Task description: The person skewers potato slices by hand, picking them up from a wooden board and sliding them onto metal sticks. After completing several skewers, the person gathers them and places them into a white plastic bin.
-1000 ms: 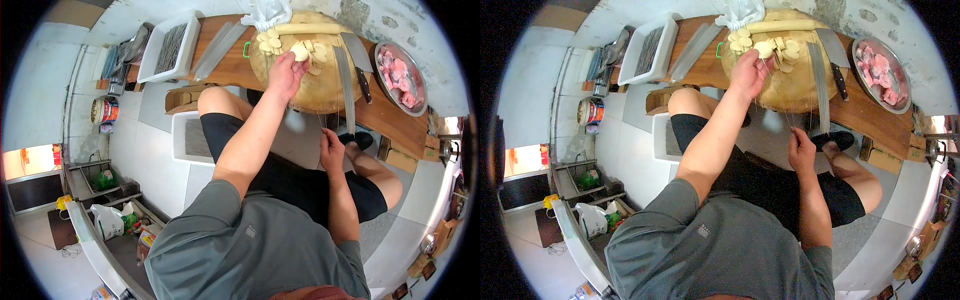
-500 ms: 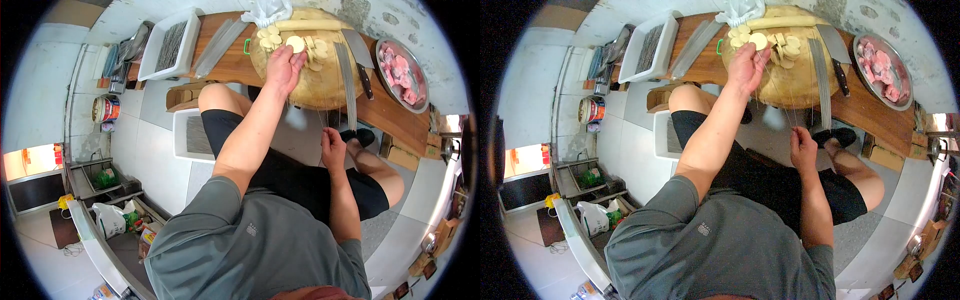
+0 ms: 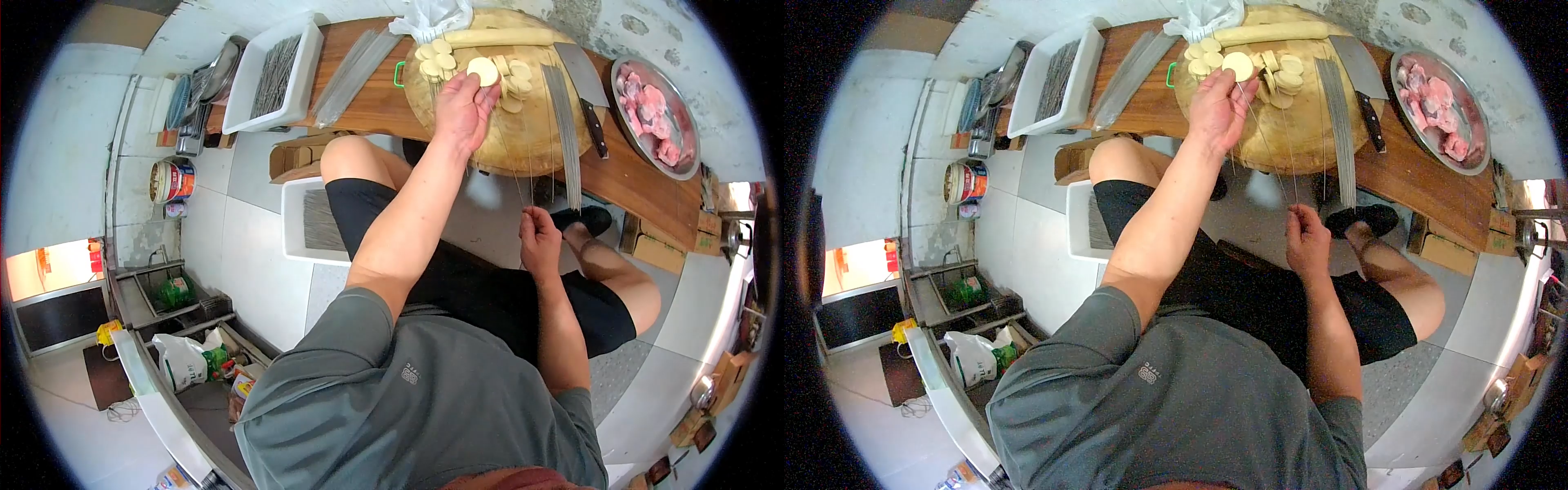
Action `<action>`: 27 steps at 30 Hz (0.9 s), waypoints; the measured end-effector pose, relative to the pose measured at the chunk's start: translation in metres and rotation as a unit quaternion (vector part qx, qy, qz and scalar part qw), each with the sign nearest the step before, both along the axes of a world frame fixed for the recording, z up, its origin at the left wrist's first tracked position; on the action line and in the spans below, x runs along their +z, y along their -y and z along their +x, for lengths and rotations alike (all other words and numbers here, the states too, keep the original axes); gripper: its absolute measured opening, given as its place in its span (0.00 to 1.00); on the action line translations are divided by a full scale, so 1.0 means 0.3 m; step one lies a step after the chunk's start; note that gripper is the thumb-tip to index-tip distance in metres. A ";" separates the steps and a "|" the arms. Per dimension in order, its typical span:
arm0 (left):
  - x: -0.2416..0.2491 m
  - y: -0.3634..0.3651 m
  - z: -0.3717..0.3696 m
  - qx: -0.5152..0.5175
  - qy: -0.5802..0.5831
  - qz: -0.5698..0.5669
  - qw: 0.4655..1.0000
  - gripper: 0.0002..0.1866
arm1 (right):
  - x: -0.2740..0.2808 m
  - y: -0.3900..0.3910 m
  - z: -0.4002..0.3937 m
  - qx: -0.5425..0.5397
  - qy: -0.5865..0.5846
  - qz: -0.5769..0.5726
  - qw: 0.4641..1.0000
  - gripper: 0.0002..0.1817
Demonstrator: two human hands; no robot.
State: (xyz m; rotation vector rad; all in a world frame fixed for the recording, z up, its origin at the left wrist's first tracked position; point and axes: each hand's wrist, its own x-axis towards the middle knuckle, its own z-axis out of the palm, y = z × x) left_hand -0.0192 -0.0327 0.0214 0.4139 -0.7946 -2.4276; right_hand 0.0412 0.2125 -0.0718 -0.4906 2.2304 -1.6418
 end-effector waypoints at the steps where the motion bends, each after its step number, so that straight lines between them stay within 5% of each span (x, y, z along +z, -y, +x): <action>1: 0.000 -0.004 0.000 0.003 0.002 -0.001 1.000 0.10 | 0.001 0.002 0.006 -0.002 0.009 -0.003 1.000 0.08; 27: -0.020 -0.010 0.010 -0.062 0.041 -0.019 0.997 0.14 | -0.002 0.019 -0.007 -0.001 0.092 -0.074 0.993 0.08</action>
